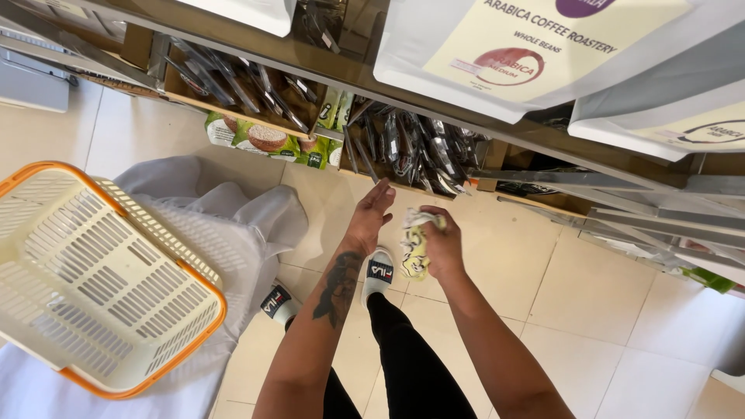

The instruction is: Wiping bags of rice substitute with a cloth and placing them into a shopping basket.

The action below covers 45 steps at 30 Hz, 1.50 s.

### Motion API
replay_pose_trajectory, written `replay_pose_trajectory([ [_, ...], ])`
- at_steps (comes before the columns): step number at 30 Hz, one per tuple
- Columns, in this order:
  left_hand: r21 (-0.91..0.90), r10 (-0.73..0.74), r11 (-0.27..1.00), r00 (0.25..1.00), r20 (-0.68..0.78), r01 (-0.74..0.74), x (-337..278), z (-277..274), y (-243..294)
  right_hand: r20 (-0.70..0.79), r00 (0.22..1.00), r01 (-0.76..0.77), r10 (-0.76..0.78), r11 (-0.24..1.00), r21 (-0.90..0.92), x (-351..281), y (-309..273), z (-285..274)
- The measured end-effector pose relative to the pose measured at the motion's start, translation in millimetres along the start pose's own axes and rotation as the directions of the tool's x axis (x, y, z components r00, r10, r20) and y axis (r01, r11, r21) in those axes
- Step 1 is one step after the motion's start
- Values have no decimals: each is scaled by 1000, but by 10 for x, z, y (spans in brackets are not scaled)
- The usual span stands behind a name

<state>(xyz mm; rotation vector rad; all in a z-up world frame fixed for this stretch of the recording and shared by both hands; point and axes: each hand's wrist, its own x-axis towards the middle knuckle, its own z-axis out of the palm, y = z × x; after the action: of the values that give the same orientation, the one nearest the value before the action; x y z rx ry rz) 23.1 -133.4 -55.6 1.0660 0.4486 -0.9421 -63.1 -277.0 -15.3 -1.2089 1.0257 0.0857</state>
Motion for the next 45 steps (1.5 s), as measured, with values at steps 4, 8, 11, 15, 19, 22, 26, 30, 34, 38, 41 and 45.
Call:
replay_pose_trajectory([
  [4,-34,13,999,999,-43,-14,103,14,-79,-239,928,-253,286,954,159,-55,-550,19],
  [8,315,135,946,977,-167,-76,36,360,26,-102,978,-134,184,919,371,492,-297,-356],
  [11,550,493,789,817,-300,-274,37,606,174,87,987,-160,134,865,476,775,-109,-512],
  [15,411,233,910,891,-390,-58,147,762,477,350,931,-290,103,791,539,741,-316,-380],
  [19,296,345,924,860,-377,-241,780,595,240,512,857,-391,63,727,565,1050,-237,-492],
  [22,354,146,935,870,-472,35,1073,548,121,691,722,-552,34,630,546,1300,-166,-598],
  [26,249,93,968,869,-485,35,1174,622,14,306,941,-274,142,851,448,1350,-251,-495],
  [30,41,-65,995,911,-407,90,937,815,94,189,973,-189,135,934,303,1424,-338,-526],
  [34,-32,-31,999,910,-413,19,858,685,90,233,970,-134,74,958,252,1231,-413,-599],
  [38,-79,156,976,909,-387,-202,618,513,-249,109,992,-102,69,936,337,825,-234,-734],
  [41,-104,218,959,918,-333,-265,228,423,-387,173,985,-114,27,847,520,699,205,-946],
  [45,-94,121,986,975,-187,-140,-611,269,-602,68,979,-196,192,798,570,-305,156,-646],
])
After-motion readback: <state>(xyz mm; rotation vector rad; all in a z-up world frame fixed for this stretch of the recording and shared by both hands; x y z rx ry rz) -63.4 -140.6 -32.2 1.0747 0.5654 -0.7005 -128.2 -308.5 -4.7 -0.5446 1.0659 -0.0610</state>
